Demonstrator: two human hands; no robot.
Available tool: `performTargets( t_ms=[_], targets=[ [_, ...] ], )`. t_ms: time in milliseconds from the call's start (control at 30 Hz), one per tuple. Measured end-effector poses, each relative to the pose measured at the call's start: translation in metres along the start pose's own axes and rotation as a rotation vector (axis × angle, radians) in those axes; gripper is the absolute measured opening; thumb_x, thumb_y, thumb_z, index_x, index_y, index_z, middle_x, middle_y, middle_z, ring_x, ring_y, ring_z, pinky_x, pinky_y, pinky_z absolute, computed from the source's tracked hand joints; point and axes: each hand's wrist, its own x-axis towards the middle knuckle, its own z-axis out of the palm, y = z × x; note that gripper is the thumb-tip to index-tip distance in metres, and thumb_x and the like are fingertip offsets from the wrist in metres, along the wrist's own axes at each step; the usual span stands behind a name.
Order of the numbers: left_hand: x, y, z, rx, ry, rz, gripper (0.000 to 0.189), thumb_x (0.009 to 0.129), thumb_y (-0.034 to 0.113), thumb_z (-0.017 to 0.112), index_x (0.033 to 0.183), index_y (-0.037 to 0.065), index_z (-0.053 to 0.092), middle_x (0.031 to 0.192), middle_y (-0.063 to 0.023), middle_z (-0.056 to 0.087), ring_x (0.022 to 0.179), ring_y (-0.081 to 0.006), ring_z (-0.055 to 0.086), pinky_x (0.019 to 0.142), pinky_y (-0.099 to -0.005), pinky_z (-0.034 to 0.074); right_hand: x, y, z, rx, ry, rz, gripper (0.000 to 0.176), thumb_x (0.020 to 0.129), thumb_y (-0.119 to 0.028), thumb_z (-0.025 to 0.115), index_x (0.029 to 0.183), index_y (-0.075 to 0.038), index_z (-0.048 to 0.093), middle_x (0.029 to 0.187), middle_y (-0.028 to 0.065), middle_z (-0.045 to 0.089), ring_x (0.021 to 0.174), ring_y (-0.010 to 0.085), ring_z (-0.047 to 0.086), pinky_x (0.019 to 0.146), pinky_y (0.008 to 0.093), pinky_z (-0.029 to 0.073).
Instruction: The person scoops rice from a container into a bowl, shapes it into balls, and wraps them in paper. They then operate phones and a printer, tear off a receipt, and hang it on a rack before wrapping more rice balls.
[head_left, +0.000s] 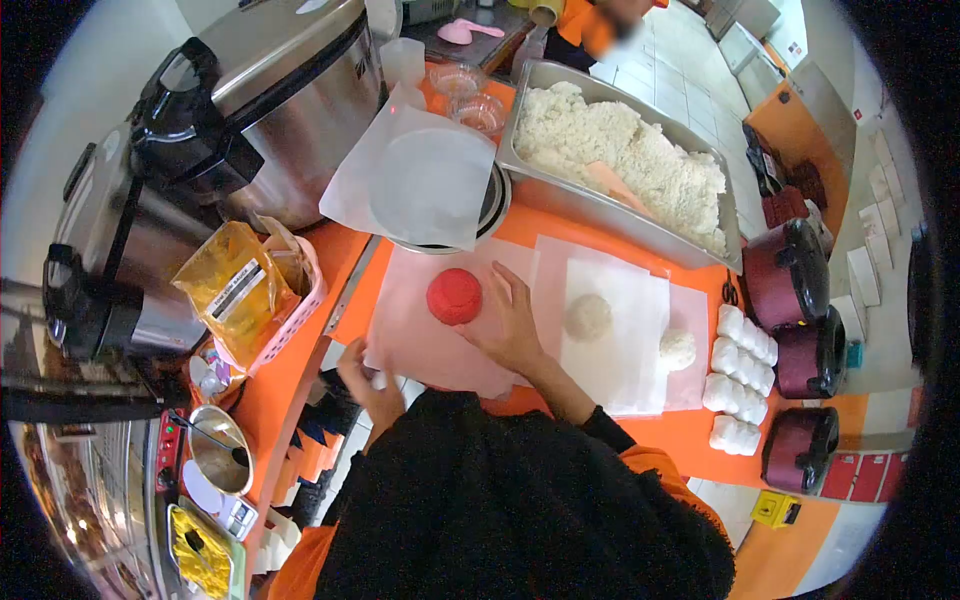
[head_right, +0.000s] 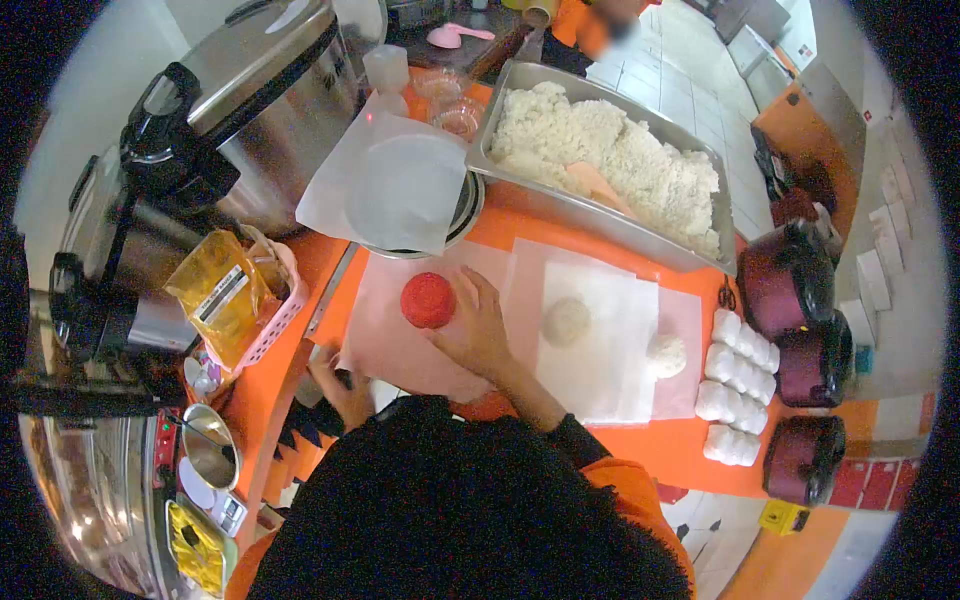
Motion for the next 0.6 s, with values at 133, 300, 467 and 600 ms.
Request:
performTargets(
  t_ms=[133,300,467,600],
  targets=[
    [-0.07,-0.101,0.011,-0.563,0.465,-0.605,0.033,0.092,0.036,0.052,0.101,0.004,0.057,0.082,-0.0094,0.059,0.078,-0.0246,0.06,0.07,-0.0387,0.05,-0.051,-0.015,-0.012,-0.026,0.039,-0.256,0.063,0.074,-0.025,0.074,0.128,-0.004,0.052,0.124,0.0187,0.051,0.116,0.0396,0.048,0.101,0.0486,0.037],
    [-0.144,-0.154,0.038,-1.154,-0.518,-1.355,0.088,0.083,0.075,0.038,0.128,0.0,0.047,0.125,-0.0223,0.053,0.119,-0.042,0.047,0.096,-0.0567,0.039,-0.14,-0.019,0.004,0.592,-0.629,-0.028,0.014,0.082,-0.017,0.068,0.092,-0.008,0.065,0.089,0.0117,0.058,0.081,0.0271,0.056,0.066,0.0388,0.045],
    [-0.094,-0.105,0.035,-0.944,-0.052,-0.939,0.062,0.09,0.066,0.038,0.128,0.018,0.049,0.114,-0.0066,0.055,0.106,-0.0205,0.046,0.091,-0.0384,0.035,-0.207,0.007,-0.006,0.368,-0.399,-0.343,0.014,0.08,-0.009,0.067,0.094,-0.008,0.065,0.085,0.0096,0.055,0.08,0.0234,0.057,0.065,0.037,0.047],
    [-0.098,0.01,-0.044,-0.71,0.25,-0.839,0.063,0.095,0.048,0.043,0.139,0.002,0.041,0.14,-0.0092,0.045,0.129,-0.0237,0.037,0.109,-0.0362,0.022,-0.235,0.015,-0.018,0.213,-0.565,-0.432,0.044,0.076,-0.004,0.062,0.119,-0.008,0.058,0.105,0.0135,0.055,0.095,0.0269,0.057,0.078,0.0399,0.048]
  ],
)
